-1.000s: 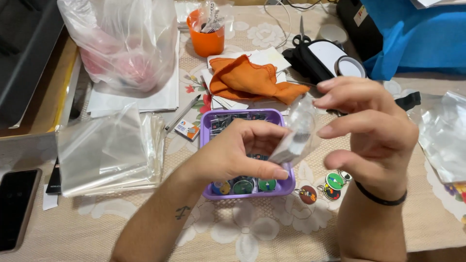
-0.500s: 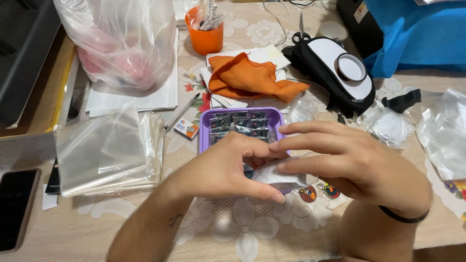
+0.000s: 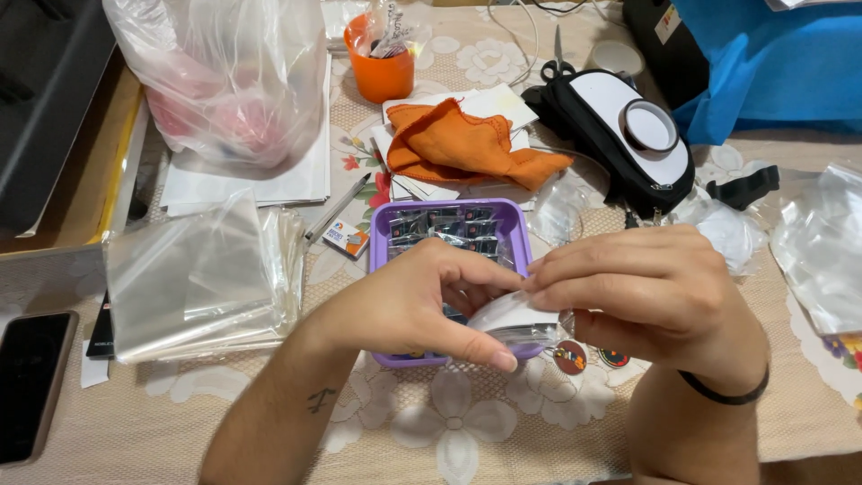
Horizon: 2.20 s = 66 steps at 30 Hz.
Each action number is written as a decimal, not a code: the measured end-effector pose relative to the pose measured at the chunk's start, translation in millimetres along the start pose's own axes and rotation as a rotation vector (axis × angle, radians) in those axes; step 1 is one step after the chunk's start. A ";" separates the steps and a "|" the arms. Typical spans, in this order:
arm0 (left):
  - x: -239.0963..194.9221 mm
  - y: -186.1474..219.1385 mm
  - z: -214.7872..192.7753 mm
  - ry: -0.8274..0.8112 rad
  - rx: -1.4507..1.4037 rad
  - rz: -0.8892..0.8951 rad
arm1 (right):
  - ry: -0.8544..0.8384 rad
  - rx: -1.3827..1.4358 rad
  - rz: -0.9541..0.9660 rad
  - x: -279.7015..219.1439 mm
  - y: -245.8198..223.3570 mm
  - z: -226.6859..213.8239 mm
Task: The person is manually packaging keychains by inserting them into small plastic bags and organizing them in a tray.
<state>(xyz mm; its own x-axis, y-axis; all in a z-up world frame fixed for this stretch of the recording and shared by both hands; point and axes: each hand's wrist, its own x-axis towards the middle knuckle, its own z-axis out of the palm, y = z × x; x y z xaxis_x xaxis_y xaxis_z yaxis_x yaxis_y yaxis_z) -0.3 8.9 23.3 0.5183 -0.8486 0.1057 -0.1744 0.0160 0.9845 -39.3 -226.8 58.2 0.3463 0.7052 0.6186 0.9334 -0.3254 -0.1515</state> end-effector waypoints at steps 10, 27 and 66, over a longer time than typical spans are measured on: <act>-0.9 3.6 -0.7 -0.018 -0.079 -0.002 | 0.195 0.000 0.247 -11.4 -8.6 -13.0; 9.7 -16.2 11.8 0.000 -0.369 -0.071 | -0.221 0.328 0.147 -11.0 13.5 -17.3; -16.3 12.8 0.8 0.114 -0.054 0.095 | -0.041 -0.245 1.409 -142.2 206.9 95.8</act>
<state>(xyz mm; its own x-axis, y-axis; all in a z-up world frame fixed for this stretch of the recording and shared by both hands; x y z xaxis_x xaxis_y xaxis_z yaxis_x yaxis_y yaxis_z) -11.7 22.6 34.0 0.5943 -0.7762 0.2106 -0.1834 0.1242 0.9752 113.6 -334.1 -135.0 0.9600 -0.2764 0.0435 -0.2240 -0.8522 -0.4728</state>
